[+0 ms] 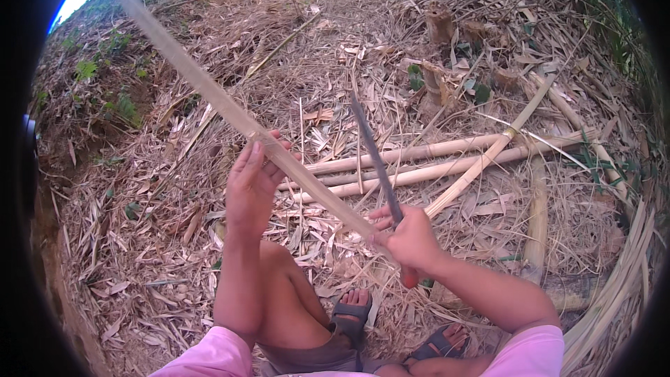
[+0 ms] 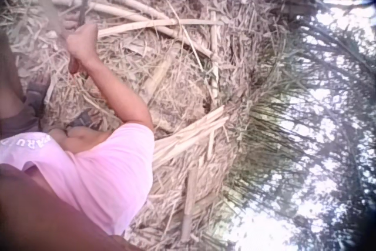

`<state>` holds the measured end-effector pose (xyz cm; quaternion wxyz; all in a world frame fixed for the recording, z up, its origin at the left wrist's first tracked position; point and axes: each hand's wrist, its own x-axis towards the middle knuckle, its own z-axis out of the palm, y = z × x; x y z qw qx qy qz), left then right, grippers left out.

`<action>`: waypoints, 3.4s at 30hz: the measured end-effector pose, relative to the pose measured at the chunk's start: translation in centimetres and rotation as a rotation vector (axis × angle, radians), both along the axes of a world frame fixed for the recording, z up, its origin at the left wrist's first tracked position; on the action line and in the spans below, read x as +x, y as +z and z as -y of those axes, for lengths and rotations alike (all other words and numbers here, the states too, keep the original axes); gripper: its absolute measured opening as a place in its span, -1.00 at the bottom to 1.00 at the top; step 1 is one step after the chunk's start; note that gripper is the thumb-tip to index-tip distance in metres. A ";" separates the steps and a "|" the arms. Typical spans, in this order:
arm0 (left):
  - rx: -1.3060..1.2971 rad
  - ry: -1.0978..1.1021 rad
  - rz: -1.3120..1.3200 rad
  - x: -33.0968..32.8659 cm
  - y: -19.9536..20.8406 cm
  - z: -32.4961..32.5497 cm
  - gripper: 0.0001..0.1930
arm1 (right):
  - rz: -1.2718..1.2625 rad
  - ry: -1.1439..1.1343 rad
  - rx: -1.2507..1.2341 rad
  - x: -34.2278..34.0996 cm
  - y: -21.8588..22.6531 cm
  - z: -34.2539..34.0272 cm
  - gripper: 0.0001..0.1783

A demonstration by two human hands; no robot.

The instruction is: The person splits and scrapes sections of bamboo using a large knife while sitting on the ground in an outdoor setting.

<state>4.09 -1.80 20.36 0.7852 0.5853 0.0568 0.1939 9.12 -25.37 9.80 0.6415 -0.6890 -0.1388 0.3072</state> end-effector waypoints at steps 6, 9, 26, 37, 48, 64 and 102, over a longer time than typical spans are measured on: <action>1.413 1.166 0.381 -3.3 1.4 -1.1 -0.43 | 0.272 -0.226 0.040 2.3 0.0 1.3 -0.62; 2.227 0.736 0.144 -4.1 6.9 -1.3 -0.42 | 0.389 -0.236 0.016 3.4 0.8 2.1 -0.64; 0.554 -0.520 -1.122 -4.8 5.9 2.3 -0.65 | 1.046 -0.540 0.084 5.8 4.2 3.5 -0.69; 0.036 -0.559 -0.830 -4.9 -6.0 9.6 -0.70 | 0.819 0.030 -0.317 -2.4 1.0 5.6 -0.35; 0.161 -0.545 -0.764 -6.8 -8.0 11.4 -0.60 | 1.145 -0.013 -0.352 -2.5 -1.7 4.6 -0.32; 0.140 -0.421 -0.847 -7.4 -7.8 10.6 -0.70 | 1.193 -0.130 -0.594 -0.1 -2.9 3.7 -0.36; 0.241 -0.637 -0.847 -11.9 -7.4 9.2 -0.79 | 0.866 -0.129 -0.850 10.7 -5.0 10.2 -0.30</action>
